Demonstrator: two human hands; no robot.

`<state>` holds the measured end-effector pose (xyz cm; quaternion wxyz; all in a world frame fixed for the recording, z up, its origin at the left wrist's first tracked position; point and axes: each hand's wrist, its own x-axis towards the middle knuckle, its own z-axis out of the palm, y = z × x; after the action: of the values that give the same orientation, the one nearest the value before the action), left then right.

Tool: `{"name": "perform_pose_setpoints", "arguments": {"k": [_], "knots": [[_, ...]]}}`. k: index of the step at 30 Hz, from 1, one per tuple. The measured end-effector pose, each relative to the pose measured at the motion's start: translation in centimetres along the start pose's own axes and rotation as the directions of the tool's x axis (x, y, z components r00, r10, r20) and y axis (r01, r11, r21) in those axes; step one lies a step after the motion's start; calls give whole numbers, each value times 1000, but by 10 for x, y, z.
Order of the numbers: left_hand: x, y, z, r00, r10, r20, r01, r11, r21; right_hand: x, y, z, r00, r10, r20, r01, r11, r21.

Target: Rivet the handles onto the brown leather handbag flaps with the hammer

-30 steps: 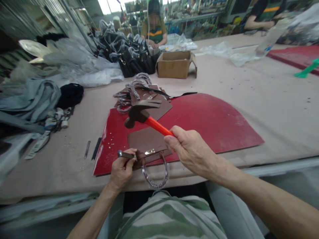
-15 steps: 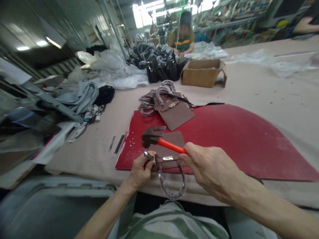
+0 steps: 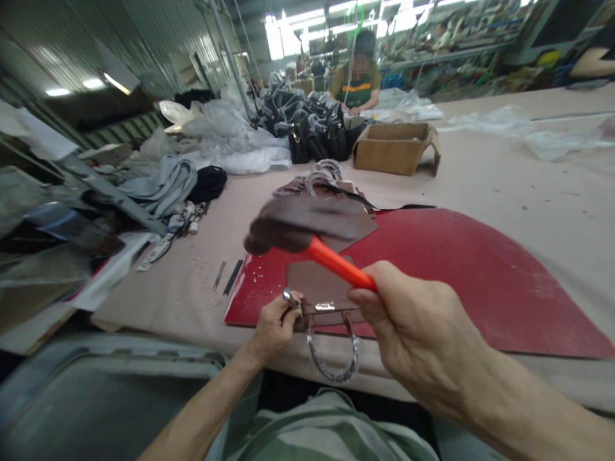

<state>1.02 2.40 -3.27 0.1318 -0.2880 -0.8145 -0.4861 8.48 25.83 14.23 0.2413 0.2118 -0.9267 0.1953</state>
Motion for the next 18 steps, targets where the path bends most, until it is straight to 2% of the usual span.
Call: {"name": "perform_pose_setpoints", "arguments": {"k": [1,2,4,6,9,11,13,15,16,18], "knots": [[0,0,0,1000,-4,5,4,1000,12,0,-1,1,999,14,-30,-13,1000,28],[0,0,0,1000,-6,13,5,1000,28,-1,-1,3,1000,10,-9,-9,1000,28],[0,0,0,999,-8,36,6,999,48,-5,3,7,990,-25,142,29,999,-28],[0,-1,0,999,-3,52,1,999,38,-9,12,9,965,22,261,-5,998,-63],[1,-3,-1,999,8,43,-8,1000,-2,-20,36,9,920,267,289,-292,955,47],[2,-4,-2,998,3,55,-2,1000,-19,-31,57,13,841,434,325,-500,852,157],[4,-4,-6,996,-6,91,10,999,-45,-48,80,21,750,551,366,-646,730,224],[5,-4,-10,992,-17,124,26,997,-72,-66,99,31,697,614,371,-711,658,249],[6,-3,-12,991,-19,134,30,996,-83,-75,105,35,695,626,353,-714,655,245],[6,-1,-15,990,-28,136,41,995,-94,-88,113,39,726,637,259,-683,711,168]]}}
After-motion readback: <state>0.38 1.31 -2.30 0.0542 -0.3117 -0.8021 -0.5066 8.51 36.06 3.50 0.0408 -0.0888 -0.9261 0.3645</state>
